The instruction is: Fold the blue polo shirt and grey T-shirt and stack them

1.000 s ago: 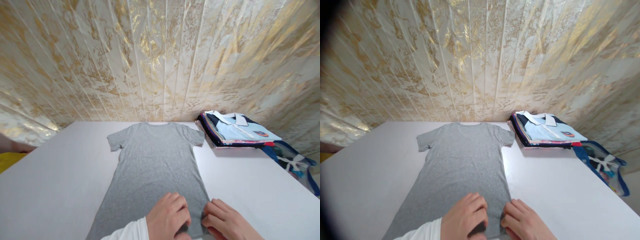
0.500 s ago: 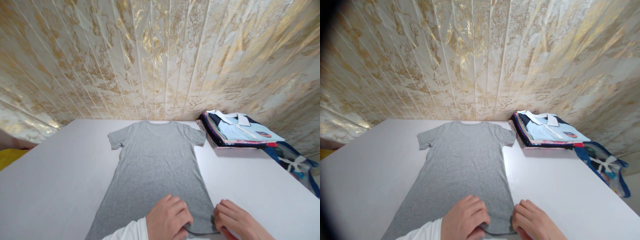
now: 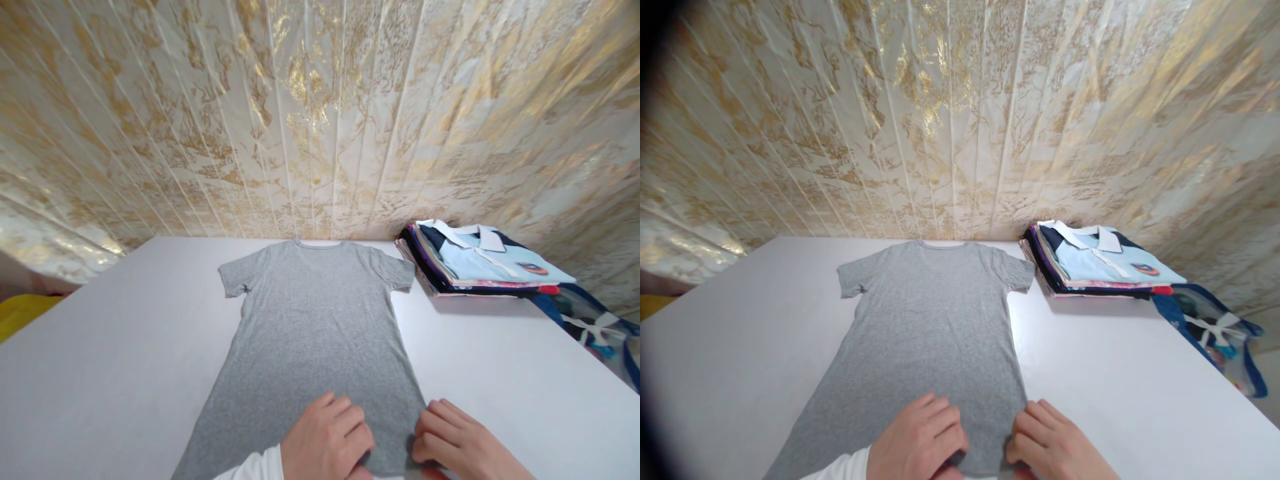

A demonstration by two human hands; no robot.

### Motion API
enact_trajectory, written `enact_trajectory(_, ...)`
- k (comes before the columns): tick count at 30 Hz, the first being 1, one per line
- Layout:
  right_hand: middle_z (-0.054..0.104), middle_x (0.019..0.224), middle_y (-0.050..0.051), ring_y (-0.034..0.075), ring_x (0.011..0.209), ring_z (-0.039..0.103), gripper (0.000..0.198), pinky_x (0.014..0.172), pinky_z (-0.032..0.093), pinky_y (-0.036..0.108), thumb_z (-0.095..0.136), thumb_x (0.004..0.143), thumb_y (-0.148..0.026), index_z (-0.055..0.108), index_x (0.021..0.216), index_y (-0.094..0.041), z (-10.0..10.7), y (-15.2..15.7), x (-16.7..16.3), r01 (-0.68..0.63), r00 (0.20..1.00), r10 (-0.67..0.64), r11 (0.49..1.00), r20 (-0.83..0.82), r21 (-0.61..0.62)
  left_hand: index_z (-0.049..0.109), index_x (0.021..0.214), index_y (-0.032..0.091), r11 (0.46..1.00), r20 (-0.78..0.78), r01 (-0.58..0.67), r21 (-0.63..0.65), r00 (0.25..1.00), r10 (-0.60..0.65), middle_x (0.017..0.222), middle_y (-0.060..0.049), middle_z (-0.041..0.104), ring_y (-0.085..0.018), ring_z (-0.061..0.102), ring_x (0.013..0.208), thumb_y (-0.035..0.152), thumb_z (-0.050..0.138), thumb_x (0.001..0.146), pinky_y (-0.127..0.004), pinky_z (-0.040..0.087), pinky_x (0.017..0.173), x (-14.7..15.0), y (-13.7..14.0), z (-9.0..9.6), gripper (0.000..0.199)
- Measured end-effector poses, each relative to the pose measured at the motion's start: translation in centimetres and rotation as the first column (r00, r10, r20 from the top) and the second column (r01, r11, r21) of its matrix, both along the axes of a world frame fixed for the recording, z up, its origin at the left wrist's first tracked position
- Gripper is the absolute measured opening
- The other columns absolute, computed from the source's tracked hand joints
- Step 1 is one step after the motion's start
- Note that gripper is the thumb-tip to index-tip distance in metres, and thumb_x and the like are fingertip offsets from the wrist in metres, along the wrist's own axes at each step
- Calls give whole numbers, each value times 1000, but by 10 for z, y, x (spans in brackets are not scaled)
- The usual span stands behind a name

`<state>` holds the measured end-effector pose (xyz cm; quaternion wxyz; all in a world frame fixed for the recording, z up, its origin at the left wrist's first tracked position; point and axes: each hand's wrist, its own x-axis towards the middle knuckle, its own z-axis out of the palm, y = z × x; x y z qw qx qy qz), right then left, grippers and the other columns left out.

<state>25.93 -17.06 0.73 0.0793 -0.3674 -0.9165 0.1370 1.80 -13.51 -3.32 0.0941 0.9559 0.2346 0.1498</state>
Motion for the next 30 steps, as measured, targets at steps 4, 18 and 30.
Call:
enact_trajectory(4, 62, 76, 1, 16, 69, 53, 8, 62, 36, 27, 57, 88, -28, 56, 83, -22, -9, 6, -20, -34, 999, 34, 999, -41, 13, 52, 84, 20, 1000, -24, -15, -19, 1000, 14, 81, 5, 56, -15, 48, 72, 41, 78, 72, -29, 29, 61, -7, 0, 5, 35)
enact_trajectory(18, 61, 93, 5, 16, 84, 58, 22, 72, 45, 26, 39, 93, -17, 59, 98, -24, 3, 41, -18, 63, 992, -75, 991, -100, -121, 56, 107, 22, 997, 23, 72, 39, 997, -73, 120, 1, 60, -16, 51, 107, 26, 51, 96, -29, 34, 85, -32, 13, 9, 13)
enact_trajectory(30, 44, 141, 12, 25, 129, 40, 46, 102, 40, 43, 48, 90, -34, 45, 135, -22, -22, 54, -28, 74, 994, -68, 995, -84, 72, 36, 139, 19, 994, -68, -62, -94, 996, 56, 150, -13, 31, -25, 27, 137, 43, 30, 99, -44, 30, 105, -85, 18, 6, 47)
